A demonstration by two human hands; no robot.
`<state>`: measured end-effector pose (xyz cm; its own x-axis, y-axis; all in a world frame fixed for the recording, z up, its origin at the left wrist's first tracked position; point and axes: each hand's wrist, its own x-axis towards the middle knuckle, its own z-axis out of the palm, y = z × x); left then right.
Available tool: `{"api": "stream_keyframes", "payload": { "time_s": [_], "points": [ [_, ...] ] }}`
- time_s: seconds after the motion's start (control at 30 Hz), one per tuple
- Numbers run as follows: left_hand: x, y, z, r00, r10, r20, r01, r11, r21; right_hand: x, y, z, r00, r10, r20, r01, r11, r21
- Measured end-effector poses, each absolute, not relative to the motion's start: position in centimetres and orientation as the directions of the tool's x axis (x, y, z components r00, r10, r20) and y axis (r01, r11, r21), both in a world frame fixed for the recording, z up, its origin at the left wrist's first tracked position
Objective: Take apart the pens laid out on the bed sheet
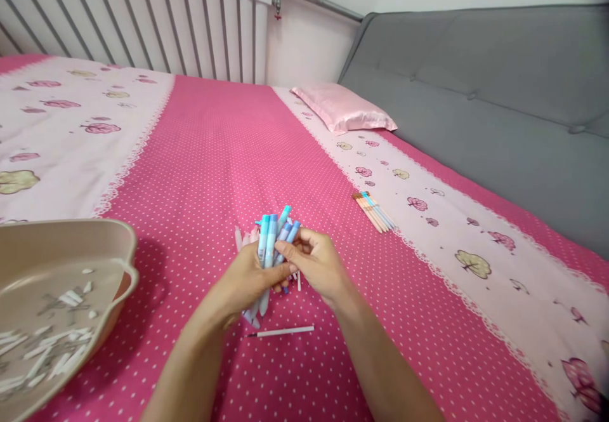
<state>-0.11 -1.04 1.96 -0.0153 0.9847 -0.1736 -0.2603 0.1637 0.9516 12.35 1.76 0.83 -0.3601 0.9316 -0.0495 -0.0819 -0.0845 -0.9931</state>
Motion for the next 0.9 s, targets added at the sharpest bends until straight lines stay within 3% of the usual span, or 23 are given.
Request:
{"api": "stream_keyframes", "payload": {
  "time_s": [0.1, 0.3, 0.43, 0.53, 0.6, 0.77, 0.9],
  "points": [
    [-0.5, -0.9, 1.8, 0.164, 0.970, -0.179, -0.226, 0.213, 0.951, 13.1, 2.2, 1.1, -0.266, 0.960, -0.086, -0.135, -0.125, -0.983],
    [-1.8, -0.4, 1.5, 0.115, 0.958, -0.264, -0.311, 0.287, 0.906, 14.3, 2.9, 1.4, -0.136, 0.980, -0.143, -0.197, -0.168, -0.966],
    [-1.9, 0.0, 1.5, -0.085, 0.922, -0.379, -0.434, 0.308, 0.846, 14.9, 3.2, 1.7, -0.026, 0.990, -0.135, -0.244, -0.137, -0.960],
    [-2.0, 0.4, 1.7, -0.289, 0.870, -0.400, -0.586, 0.169, 0.792, 15.7, 3.5, 2.2, 0.038, 0.989, -0.143, -0.325, -0.123, -0.937],
    [-1.9, 0.6, 1.9, -0.308, 0.862, -0.403, -0.663, 0.109, 0.741, 15.9, 3.5, 2.4, 0.009, 0.985, -0.174, -0.374, -0.158, -0.914],
    [-1.1, 0.4, 2.0, -0.123, 0.945, -0.301, -0.803, 0.083, 0.590, 14.8, 2.9, 2.3, -0.218, 0.945, -0.245, -0.390, -0.314, -0.866],
    [-0.9, 0.2, 1.8, -0.066, 0.967, -0.247, -0.801, 0.097, 0.591, 13.5, 2.0, 1.9, -0.461, 0.857, -0.230, -0.340, -0.410, -0.847]
  ]
}}
